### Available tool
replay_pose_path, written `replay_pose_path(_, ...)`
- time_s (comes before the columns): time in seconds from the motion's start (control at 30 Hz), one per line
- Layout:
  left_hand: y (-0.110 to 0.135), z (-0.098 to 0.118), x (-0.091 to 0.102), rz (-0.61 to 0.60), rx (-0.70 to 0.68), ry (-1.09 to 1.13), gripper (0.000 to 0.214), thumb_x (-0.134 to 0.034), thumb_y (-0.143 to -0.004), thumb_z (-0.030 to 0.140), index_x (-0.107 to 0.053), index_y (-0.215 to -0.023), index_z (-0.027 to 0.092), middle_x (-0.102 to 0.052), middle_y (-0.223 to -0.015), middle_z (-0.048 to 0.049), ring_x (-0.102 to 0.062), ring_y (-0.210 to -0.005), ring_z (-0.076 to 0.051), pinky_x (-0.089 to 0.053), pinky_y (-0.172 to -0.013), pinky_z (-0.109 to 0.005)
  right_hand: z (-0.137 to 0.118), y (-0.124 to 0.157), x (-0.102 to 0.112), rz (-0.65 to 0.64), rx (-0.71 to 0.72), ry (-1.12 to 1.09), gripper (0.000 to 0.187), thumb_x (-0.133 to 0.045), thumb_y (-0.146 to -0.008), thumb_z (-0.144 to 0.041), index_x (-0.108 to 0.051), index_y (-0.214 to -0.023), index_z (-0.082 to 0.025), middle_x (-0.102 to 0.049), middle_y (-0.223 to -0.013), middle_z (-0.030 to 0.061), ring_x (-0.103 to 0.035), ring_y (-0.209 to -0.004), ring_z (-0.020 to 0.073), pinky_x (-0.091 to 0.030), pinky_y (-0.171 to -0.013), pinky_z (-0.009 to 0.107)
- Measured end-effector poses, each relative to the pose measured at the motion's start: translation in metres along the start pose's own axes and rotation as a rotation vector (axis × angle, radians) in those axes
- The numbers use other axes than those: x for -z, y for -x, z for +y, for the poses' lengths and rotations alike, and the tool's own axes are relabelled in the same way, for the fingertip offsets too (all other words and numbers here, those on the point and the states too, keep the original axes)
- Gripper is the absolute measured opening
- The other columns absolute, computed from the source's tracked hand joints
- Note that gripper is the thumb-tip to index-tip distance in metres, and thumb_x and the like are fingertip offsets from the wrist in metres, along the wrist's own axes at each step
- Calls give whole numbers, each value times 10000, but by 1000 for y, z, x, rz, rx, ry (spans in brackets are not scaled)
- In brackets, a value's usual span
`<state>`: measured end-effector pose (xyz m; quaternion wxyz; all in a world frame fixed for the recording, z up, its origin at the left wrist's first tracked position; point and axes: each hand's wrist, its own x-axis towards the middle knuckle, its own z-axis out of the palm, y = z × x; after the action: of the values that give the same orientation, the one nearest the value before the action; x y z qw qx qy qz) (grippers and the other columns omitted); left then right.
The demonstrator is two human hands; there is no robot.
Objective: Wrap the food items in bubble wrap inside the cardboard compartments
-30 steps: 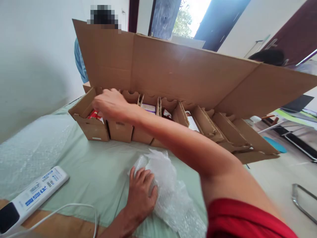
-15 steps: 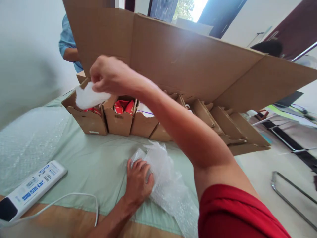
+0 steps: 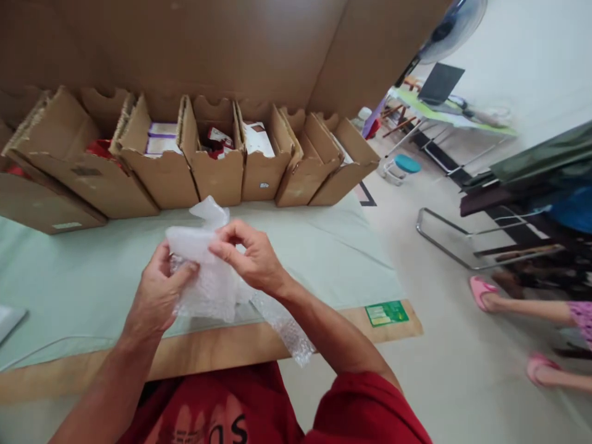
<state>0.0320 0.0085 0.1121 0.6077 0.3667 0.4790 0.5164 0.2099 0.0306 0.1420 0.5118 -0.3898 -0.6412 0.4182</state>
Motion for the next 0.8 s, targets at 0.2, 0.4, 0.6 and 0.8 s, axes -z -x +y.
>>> replay_pose_path(0.2,-8,13,6,16,12,-215,836,-807,-640,381,-524,-1412,232,-722,-1026,-52,-685,-765,-188,-569,-683,-307,25,18,30,206,-205,-116,388,-639,-928,-536,-542,-725,-219,-583,-651,-35,-545,-615,112,-474,-662,270)
replay_pose_path(0.4,-39,3,45,149,-125,-880,1010,-717,-687,630,-436,-1531,152,-405,-1606,-218,-362,-1508,-406,-283,-1235,-585,37,112,91,242,-483,781,256,-654,-885,-464,-671,-924,-212,-717,-839,32,-644,-724,187,-479,-728,328)
replay_pose_path(0.6,-59,1,23,24,-83,-1078,1194,-683,-695,762,-260,-1623,142,-196,-1715,-222,-129,-1600,-426,-194,-1267,-598,40,156,66,-17,-600,1072,431,-686,-850,-397,-688,-1232,-197,-777,-1024,94,-709,-886,277,-488,-801,368)
replay_pose_path(0.8,-49,-23,-28,-160,-88,-1461,996,-703,-753,656,-383,-1567,179,-243,-1669,-283,-167,-1560,-523,-239,-1176,-718,44,133,76,296,-558,747,265,-578,-869,-394,-732,-971,-204,-667,-680,6,-576,-614,179,-447,-645,301)
